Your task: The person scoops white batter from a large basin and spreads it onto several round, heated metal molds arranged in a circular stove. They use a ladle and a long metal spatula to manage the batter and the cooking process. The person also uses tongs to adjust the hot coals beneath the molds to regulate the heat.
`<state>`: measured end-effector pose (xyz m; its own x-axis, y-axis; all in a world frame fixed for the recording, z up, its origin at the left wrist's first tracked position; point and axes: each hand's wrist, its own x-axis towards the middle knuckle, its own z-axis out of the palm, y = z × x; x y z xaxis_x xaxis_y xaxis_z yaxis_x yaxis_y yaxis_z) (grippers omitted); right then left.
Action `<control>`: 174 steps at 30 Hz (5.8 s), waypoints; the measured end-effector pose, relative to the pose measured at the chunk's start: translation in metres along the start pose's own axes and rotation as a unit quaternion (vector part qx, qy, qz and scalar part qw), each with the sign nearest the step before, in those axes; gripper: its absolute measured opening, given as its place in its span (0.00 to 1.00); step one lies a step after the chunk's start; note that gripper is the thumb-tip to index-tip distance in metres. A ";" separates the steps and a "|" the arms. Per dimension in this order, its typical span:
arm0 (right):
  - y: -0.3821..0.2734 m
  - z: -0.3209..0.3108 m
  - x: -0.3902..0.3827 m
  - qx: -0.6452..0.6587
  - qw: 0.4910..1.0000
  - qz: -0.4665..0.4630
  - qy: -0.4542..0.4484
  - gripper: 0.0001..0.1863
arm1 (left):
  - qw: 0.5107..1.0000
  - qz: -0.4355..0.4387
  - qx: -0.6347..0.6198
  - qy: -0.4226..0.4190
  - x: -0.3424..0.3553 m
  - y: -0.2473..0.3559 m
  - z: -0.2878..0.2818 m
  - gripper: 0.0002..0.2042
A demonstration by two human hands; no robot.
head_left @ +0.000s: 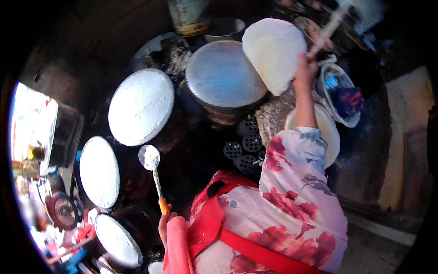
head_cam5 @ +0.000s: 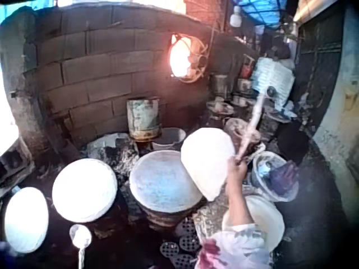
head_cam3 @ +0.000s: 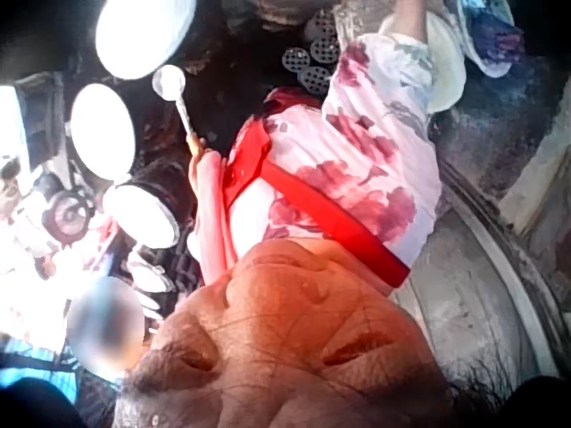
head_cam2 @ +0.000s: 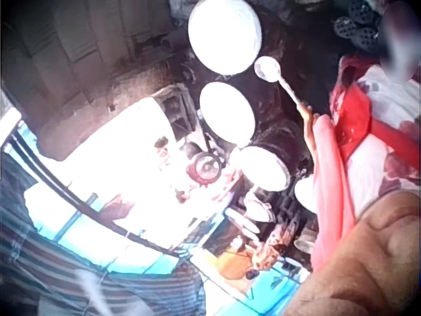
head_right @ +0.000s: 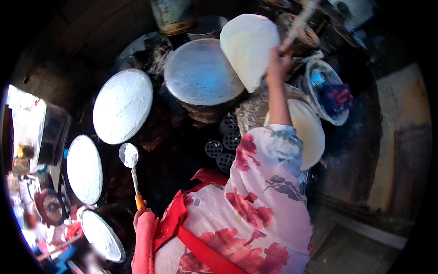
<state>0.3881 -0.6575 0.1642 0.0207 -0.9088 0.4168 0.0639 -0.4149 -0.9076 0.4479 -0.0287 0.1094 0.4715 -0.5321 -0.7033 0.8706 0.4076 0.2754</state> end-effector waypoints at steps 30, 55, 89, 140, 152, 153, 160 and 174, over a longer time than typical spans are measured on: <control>0.086 -0.357 -0.293 -0.287 0.906 0.307 0.048 0.15 | 0.992 -0.064 -0.071 -0.078 -0.041 -0.045 -0.012 0.13; -0.040 0.001 -0.430 -0.172 0.623 -0.078 -0.759 0.23 | 0.895 0.310 0.211 0.240 -0.103 -0.115 -0.078 0.12; -0.190 -0.153 -0.674 0.062 0.016 -0.247 -0.967 0.21 | 0.484 0.660 -0.557 0.138 -0.273 -0.448 -0.157 0.14; 0.406 0.258 -0.515 -0.466 0.244 -0.339 -0.780 0.10 | 0.831 -0.060 -0.062 0.549 -0.030 -0.309 -0.233 0.17; 0.360 0.159 -0.546 -0.361 0.261 0.501 -0.742 0.08 | 0.877 -0.006 0.170 0.450 0.010 -0.238 -0.271 0.17; 0.331 0.148 -0.526 -0.290 0.264 0.635 -0.666 0.05 | 0.879 0.019 0.212 0.427 0.020 -0.229 -0.277 0.17; 0.131 -0.031 -0.463 0.019 0.458 0.716 -0.526 0.09 | 0.898 -0.014 0.369 0.238 0.103 -0.122 -0.223 0.17; -0.017 -0.280 -0.479 -0.010 0.782 0.435 -0.446 0.21 | 0.723 -0.314 0.544 -0.288 0.116 -0.165 0.005 0.34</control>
<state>0.0982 -0.2277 -0.0341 0.7361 -0.4581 -0.4983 -0.3772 0.3337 -0.8640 0.3594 -0.1615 -0.0151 -0.3572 -0.7079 -0.6094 0.3859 -0.7060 0.5939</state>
